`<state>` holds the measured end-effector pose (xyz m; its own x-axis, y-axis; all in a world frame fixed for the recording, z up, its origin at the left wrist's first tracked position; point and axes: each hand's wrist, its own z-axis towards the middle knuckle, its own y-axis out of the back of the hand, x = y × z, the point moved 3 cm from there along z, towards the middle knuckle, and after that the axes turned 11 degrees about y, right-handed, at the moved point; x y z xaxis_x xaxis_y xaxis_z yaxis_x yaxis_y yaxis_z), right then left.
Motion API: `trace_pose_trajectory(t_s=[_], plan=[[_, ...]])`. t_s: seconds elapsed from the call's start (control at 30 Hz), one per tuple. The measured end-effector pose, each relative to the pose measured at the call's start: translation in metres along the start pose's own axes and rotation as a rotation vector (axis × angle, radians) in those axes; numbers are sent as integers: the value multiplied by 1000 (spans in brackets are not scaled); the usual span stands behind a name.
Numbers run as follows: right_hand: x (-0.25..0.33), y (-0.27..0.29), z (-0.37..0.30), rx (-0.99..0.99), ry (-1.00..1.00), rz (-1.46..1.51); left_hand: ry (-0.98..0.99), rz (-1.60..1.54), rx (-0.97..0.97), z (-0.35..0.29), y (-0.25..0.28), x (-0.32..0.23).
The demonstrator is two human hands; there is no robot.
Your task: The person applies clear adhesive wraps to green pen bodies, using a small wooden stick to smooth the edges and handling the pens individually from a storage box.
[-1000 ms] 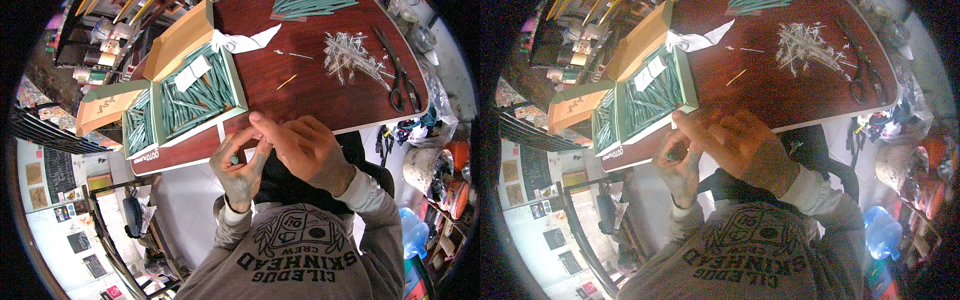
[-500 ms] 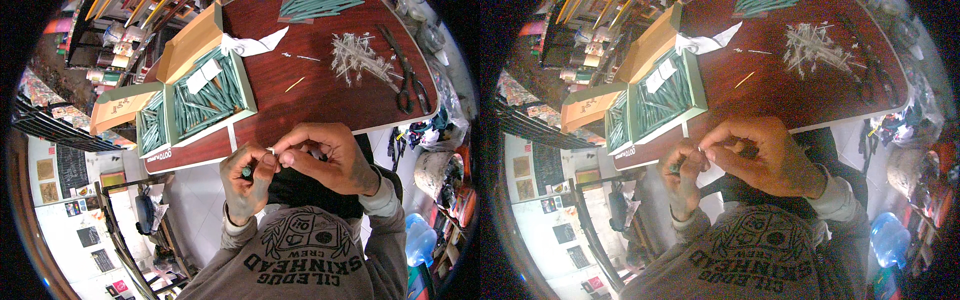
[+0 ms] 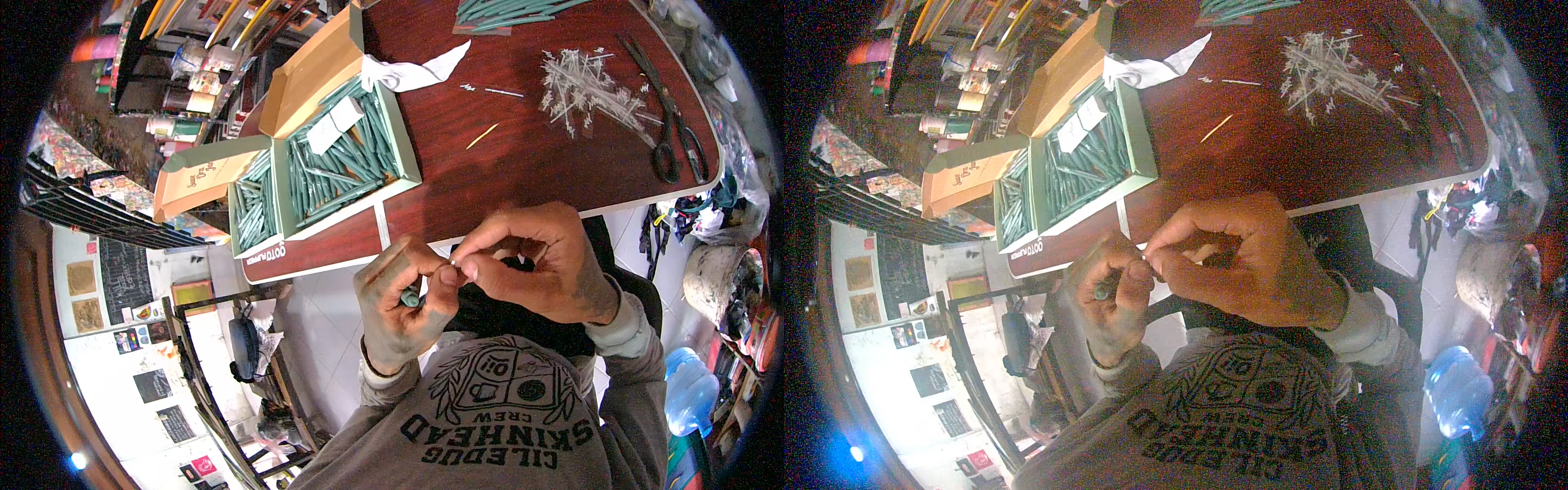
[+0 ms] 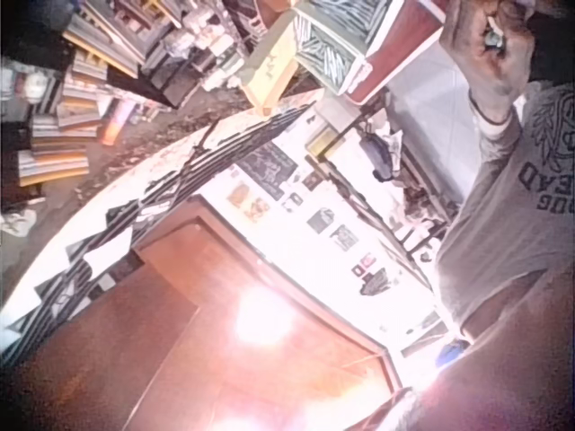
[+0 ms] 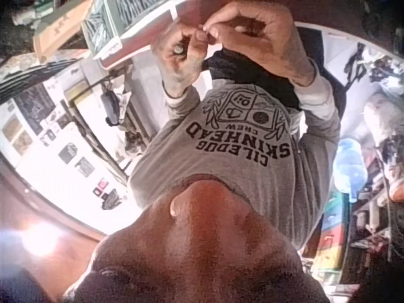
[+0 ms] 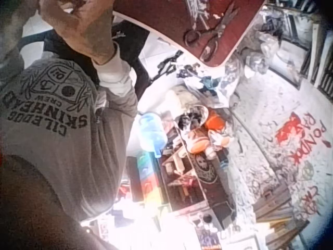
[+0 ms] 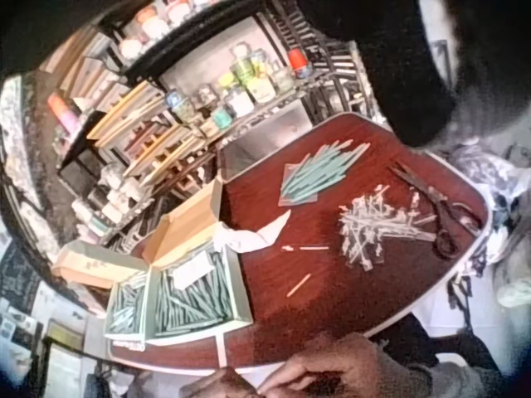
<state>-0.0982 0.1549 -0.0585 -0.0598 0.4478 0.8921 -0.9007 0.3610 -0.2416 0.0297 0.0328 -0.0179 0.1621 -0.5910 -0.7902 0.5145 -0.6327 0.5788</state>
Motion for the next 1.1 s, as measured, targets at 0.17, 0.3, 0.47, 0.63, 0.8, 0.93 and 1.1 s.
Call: trace_pose_trajectory(t_s=[0.17,0.3,0.47,0.63,0.8,0.93,1.1], plan=[[-1,0,-1,-53,26,15,-60,-13,31,3,-4,-5],[-1,0,-2,-39,10,73,-88,-36,73,3,-6,-8],[-8,-2,-1,-9,45,330,-9,-188,109,2,-5,1],[-8,-2,0,5,-24,314,73,-209,58,-3,-6,8],[-8,0,-1,21,-32,280,1,-148,92,2,-5,4],[-3,2,1,30,-68,264,2,-145,93,2,-4,4],[-7,-2,0,-47,-32,267,27,-165,80,2,-7,3]])
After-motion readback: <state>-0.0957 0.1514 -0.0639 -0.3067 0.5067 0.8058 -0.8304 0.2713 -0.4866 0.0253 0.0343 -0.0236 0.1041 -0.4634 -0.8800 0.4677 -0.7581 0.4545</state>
